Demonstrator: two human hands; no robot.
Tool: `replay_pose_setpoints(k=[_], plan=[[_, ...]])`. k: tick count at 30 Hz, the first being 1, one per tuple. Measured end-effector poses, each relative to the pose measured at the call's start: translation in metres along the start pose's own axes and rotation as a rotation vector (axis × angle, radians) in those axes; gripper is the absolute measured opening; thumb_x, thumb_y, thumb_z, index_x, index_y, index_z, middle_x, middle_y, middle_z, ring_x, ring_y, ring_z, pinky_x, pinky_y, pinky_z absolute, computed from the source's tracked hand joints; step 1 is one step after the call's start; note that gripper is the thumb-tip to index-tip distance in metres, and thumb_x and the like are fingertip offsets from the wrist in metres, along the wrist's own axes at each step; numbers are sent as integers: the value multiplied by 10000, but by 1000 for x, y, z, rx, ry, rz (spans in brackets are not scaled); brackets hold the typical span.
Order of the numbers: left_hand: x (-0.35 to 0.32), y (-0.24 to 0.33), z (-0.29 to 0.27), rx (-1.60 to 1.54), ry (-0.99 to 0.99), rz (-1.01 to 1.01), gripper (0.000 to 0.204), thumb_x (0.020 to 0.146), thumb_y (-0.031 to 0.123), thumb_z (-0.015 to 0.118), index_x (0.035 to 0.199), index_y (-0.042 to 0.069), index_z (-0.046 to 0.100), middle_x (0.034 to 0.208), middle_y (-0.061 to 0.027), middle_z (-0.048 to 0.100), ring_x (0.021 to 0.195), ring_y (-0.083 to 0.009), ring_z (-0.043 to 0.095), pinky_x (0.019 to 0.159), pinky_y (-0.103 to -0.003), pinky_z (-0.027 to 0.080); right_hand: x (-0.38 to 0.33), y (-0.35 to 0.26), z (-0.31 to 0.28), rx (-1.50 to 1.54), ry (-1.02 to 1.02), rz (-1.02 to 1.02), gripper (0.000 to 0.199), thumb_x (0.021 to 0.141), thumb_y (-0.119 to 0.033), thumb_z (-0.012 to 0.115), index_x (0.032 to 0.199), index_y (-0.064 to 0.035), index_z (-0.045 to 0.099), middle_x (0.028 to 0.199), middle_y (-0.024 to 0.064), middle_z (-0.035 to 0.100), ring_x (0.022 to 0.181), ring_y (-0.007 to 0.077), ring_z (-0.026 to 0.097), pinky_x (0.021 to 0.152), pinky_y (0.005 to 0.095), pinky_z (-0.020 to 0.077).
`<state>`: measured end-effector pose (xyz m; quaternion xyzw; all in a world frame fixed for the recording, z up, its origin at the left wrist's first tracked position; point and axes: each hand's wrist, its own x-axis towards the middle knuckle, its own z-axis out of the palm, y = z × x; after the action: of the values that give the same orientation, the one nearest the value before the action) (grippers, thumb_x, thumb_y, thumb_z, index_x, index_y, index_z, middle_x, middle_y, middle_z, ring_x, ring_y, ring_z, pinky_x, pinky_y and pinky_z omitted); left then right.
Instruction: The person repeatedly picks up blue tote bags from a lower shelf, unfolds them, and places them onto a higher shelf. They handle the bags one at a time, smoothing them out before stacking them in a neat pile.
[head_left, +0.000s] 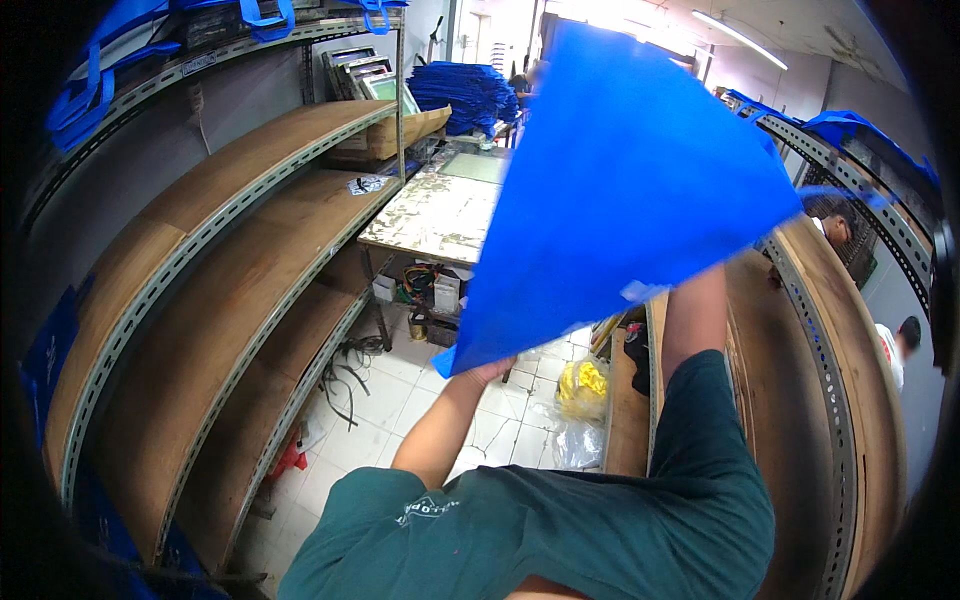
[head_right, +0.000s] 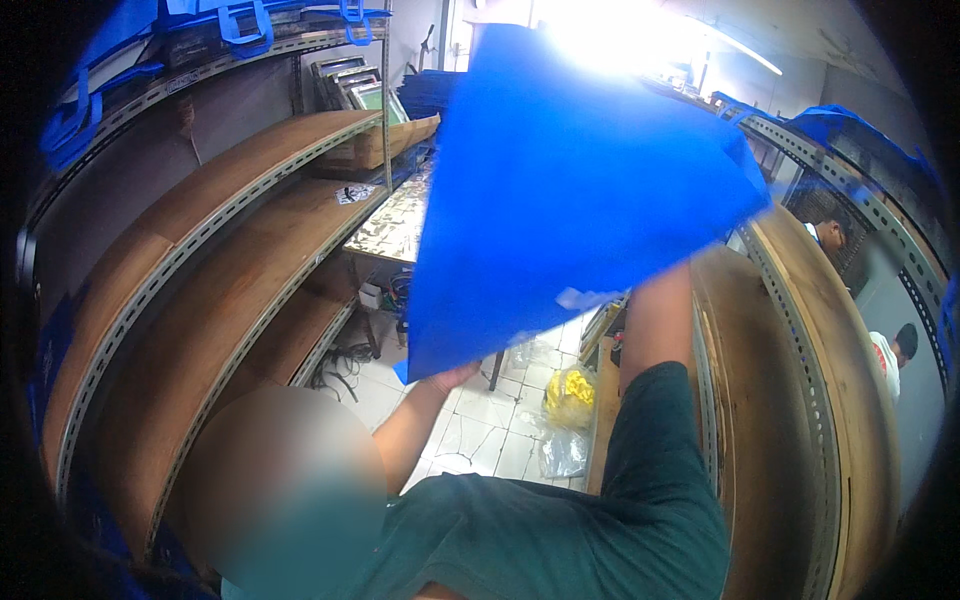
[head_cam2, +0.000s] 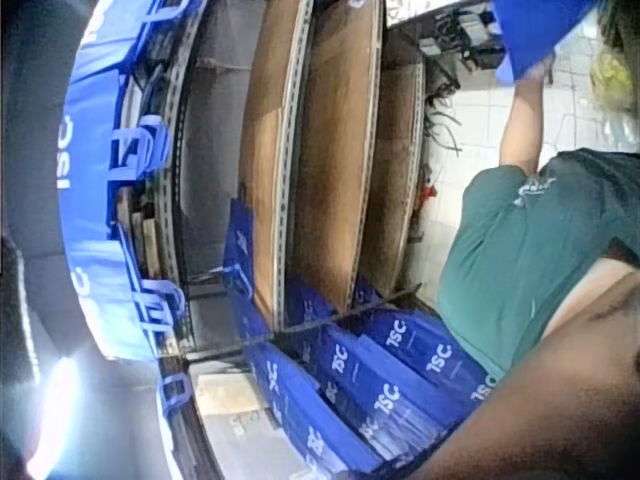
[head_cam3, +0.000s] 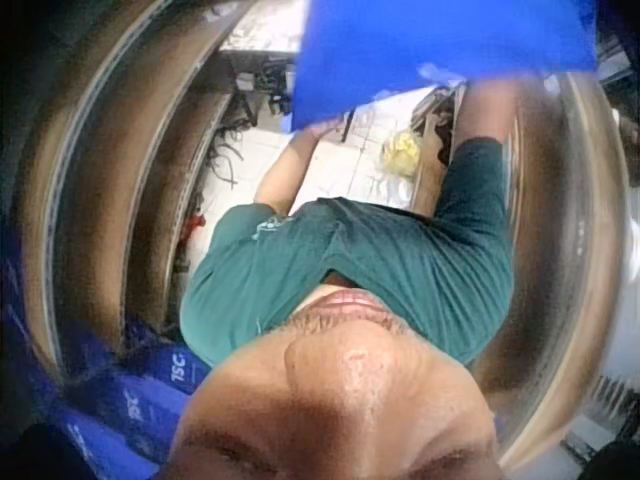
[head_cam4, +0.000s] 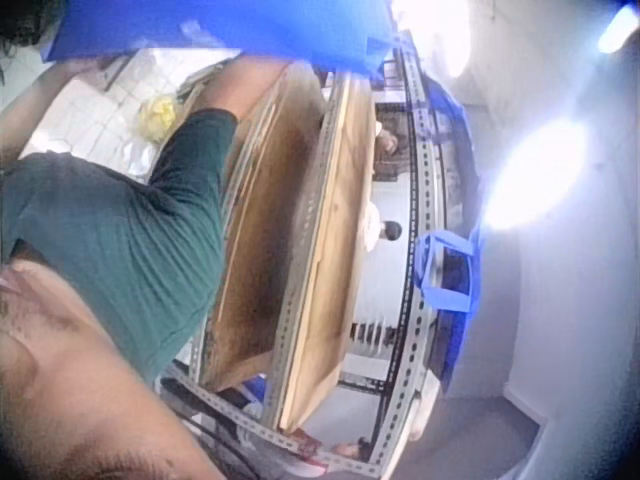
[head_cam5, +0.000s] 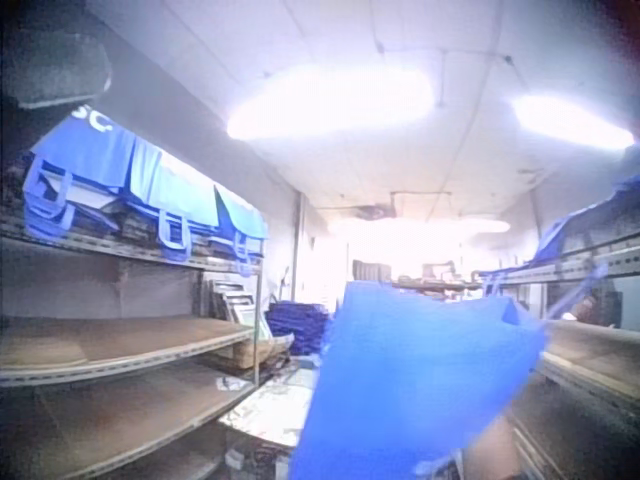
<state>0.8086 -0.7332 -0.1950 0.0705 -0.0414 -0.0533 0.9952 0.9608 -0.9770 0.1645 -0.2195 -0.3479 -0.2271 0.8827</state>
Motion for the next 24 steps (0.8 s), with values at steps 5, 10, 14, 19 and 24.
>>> replay_pose_setpoints(k=[5,10,14,19,24], plan=[[-35,50,74,546,29,-209,467,792,178,556,1207,-15,462,1076,-177,593,910,-283,606,855,-418,475,-26,-50,-34,-192,24,-37,351,806,-138,456,1126,-9,518,1102,179,551,997,288,540,892,406,423],[-66,135,98,654,327,-194,420,775,162,573,1145,-29,518,1056,-201,603,934,-333,596,876,-467,452,-162,-60,-110,-325,232,113,372,800,-152,464,1138,-2,508,1107,177,548,998,285,541,887,404,431],[-92,157,97,776,412,-122,354,765,148,581,1062,-45,567,980,-178,633,802,-291,633,802,-429,499,-321,-36,-191,-304,529,582,390,795,-164,471,1147,3,499,1112,175,545,999,283,542,883,401,437],[-153,197,48,752,697,-137,188,742,112,551,878,-10,593,842,-135,641,713,-229,636,692,-353,535,-483,-8,-224,-127,767,1116,414,789,-178,479,1158,10,489,1117,174,542,1000,280,543,879,399,444],[-191,193,29,776,730,8,118,675,91,541,775,34,566,756,-85,607,655,-179,599,672,-324,519,-512,-24,-243,49,716,1445,439,783,-192,487,1170,17,479,1123,172,538,1001,277,544,874,396,452]])
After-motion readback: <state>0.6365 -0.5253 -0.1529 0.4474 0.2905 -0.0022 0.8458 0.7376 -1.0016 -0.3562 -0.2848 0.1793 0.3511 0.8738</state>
